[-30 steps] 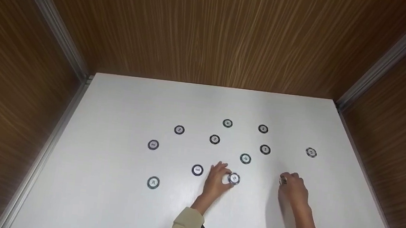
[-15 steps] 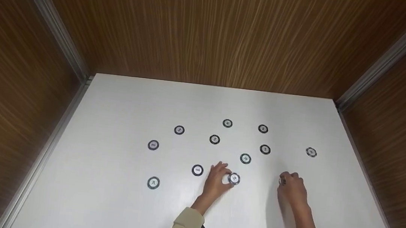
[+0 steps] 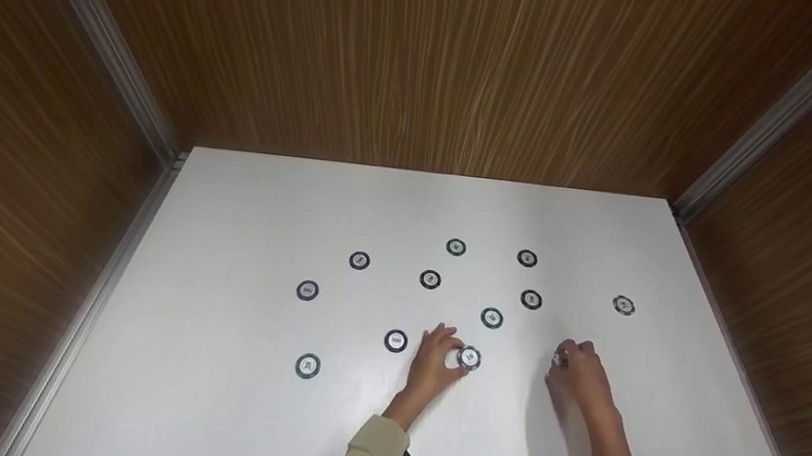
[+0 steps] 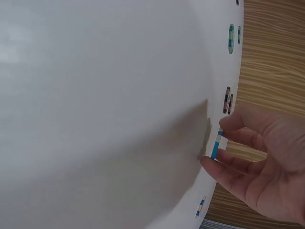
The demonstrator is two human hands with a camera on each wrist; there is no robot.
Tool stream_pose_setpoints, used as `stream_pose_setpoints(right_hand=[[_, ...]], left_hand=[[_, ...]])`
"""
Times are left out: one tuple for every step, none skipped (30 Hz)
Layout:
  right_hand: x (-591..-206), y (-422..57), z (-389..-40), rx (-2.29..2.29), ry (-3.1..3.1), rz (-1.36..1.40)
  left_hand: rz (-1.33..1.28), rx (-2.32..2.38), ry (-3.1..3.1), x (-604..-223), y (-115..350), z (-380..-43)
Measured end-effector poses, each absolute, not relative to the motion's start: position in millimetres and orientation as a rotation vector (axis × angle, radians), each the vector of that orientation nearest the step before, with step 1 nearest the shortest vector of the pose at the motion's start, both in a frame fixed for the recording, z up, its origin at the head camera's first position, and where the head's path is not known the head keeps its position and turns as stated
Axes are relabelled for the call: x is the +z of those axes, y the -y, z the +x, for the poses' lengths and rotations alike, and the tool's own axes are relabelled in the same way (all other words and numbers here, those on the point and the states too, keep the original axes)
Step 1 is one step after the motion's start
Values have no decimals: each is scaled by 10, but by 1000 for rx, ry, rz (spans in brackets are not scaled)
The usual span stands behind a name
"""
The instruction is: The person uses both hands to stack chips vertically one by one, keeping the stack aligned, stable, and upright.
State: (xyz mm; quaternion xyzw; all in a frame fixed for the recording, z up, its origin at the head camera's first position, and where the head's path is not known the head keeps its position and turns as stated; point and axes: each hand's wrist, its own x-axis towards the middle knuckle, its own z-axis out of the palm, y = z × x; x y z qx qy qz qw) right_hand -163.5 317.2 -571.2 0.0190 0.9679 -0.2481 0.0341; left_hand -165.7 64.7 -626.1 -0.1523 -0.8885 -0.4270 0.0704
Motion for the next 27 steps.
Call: stream_pose_setpoints(right_hand=[[-5712, -3167, -1638, -766, -2979, 52], [-5712, -3162, -1641, -767, -2988, 41], [-5714, -3156, -1643, -763, -3003, 26], [-5716, -3150, -1646, -758, -3016, 8], [-5716, -3144, -1648, -752, -3027, -13], [-5719, -3140, -1651, -741, -3039, -39], [-5723, -3134, -1653, -729, -3048, -58], [-5722, -3126, -1653, -722, -3050, -76], [-5723, -3119, -1654, -712, -3050, -91], [-5725, -3112, -1654, -711, -3046, -102], [-5725, -3104, -1655, -710, -3047, -109], [-5726, -3097, -1654, -711, -3049, -119], [-5726, -3088, -1654, -716, -3050, -121], [-5723, -3078, -1653, -724, -3052, -122], [-5723, -3068, -1655, -731, -3055, -124], [-5723, -3056, -1657, -740, -3056, -126], [-5720, -3044, -1658, -745, -3056, -129], [-5720, -3030, -1660, -748, -3057, -133], [-5718, -3013, -1663, -750, -3059, -132], [-5717, -2996, -1664, -749, -3061, -137], [-5718, -2978, -1666, -747, -3062, -143], [-5719, -2959, -1667, -750, -3062, -150], [-5719, -2942, -1668, -749, -3064, -164], [-5719, -2920, -1669, -746, -3067, -168], [-5716, -2897, -1666, -744, -3063, -174], [-5717, -2877, -1667, -742, -3060, -179], [-5717, -2856, -1669, -739, -3056, -184]], left_hand=[[-461, -1283, 2668, -6261, -647, -1658], [-462, -1284, 2665, -6260, -648, -1656], [-460, -1282, 2667, -6260, -648, -1656], [-457, -1284, 2669, -6259, -649, -1656], [-451, -1290, 2674, -6258, -649, -1655], [-447, -1306, 2676, -6255, -647, -1654], [-443, -1313, 2682, -6252, -647, -1653], [-438, -1324, 2686, -6249, -646, -1652], [-436, -1332, 2685, -6249, -645, -1653], [-434, -1337, 2688, -6250, -645, -1654], [-435, -1343, 2687, -6252, -644, -1655], [-435, -1343, 2686, -6252, -643, -1656], [-439, -1340, 2684, -6253, -642, -1656], [-444, -1333, 2680, -6257, -643, -1657], [-450, -1331, 2673, -6260, -642, -1658], [-453, -1324, 2671, -6262, -642, -1657], [-457, -1317, 2668, -6264, -642, -1656], [-459, -1309, 2666, -6264, -642, -1655], [-459, -1306, 2665, -6265, -642, -1654], [-459, -1305, 2661, -6269, -643, -1656], [-457, -1308, 2659, -6269, -642, -1654], [-454, -1304, 2661, -6269, -643, -1654], [-451, -1307, 2662, -6265, -643, -1654], [-451, -1311, 2660, -6266, -644, -1654], [-448, -1317, 2661, -6262, -644, -1653], [-448, -1317, 2662, -6264, -645, -1654], [-447, -1319, 2664, -6264, -646, -1655]])
